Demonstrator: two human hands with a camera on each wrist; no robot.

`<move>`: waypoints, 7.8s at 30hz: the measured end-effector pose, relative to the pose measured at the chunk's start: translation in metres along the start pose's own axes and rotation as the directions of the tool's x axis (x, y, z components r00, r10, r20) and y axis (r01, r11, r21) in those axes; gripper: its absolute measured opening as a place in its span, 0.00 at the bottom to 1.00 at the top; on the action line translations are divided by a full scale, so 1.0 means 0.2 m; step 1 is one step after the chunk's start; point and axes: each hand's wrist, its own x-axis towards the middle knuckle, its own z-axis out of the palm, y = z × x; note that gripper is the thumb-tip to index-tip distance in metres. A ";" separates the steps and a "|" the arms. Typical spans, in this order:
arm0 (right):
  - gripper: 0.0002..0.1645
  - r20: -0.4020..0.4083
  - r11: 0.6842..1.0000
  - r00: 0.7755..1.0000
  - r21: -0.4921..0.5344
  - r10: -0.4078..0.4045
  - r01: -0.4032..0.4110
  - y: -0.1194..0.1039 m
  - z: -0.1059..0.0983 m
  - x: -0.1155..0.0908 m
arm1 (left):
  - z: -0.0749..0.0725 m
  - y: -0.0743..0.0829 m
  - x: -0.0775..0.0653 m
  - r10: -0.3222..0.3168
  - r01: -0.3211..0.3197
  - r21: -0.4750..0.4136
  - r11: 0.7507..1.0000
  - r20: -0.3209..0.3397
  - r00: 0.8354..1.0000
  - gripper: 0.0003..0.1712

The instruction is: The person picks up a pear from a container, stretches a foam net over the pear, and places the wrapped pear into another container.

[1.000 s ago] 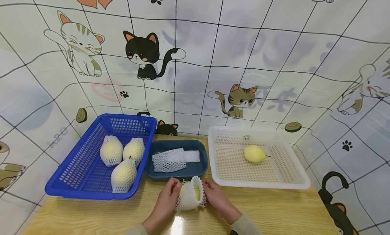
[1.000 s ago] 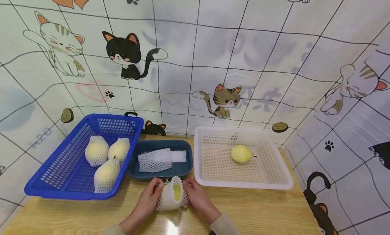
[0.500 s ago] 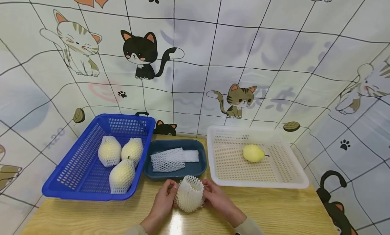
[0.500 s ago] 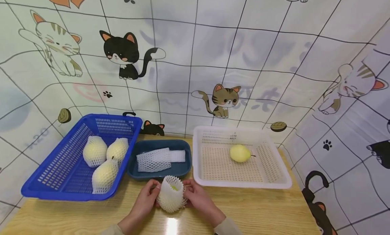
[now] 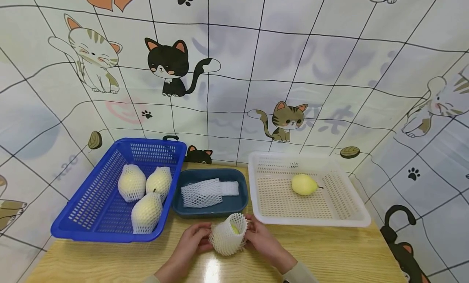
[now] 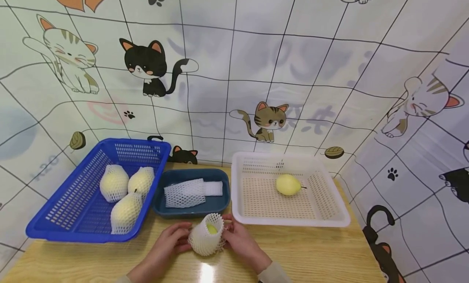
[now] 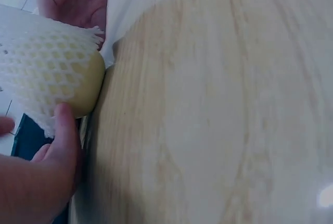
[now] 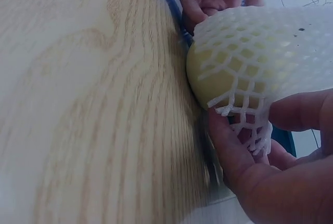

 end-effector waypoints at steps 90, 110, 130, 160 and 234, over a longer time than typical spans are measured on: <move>0.46 0.269 0.880 0.954 -0.413 -0.130 0.236 -0.08 0.00 -0.11 | -0.03 0.06 -0.04 0.115 -0.164 0.079 0.983 0.428 0.896 0.43; 0.45 0.143 0.946 0.982 -0.283 -0.121 0.157 -0.09 0.07 -0.12 | 0.02 0.12 -0.09 0.107 -0.152 0.125 0.980 0.312 0.944 0.47; 0.45 -0.035 0.987 0.993 -0.117 -0.112 0.107 -0.10 0.15 -0.09 | 0.05 0.10 -0.10 0.277 -0.373 0.420 0.827 0.274 0.921 0.40; 0.24 0.240 0.091 0.492 -0.825 -0.837 0.557 -0.19 0.11 -0.14 | 0.15 0.22 -0.03 0.122 -0.003 -0.445 0.896 0.240 0.963 0.45; 0.41 -0.183 0.954 0.944 -0.177 -0.274 0.242 -0.33 0.19 -0.10 | 0.17 0.19 -0.09 0.189 -0.190 -0.088 0.978 -0.022 0.982 0.19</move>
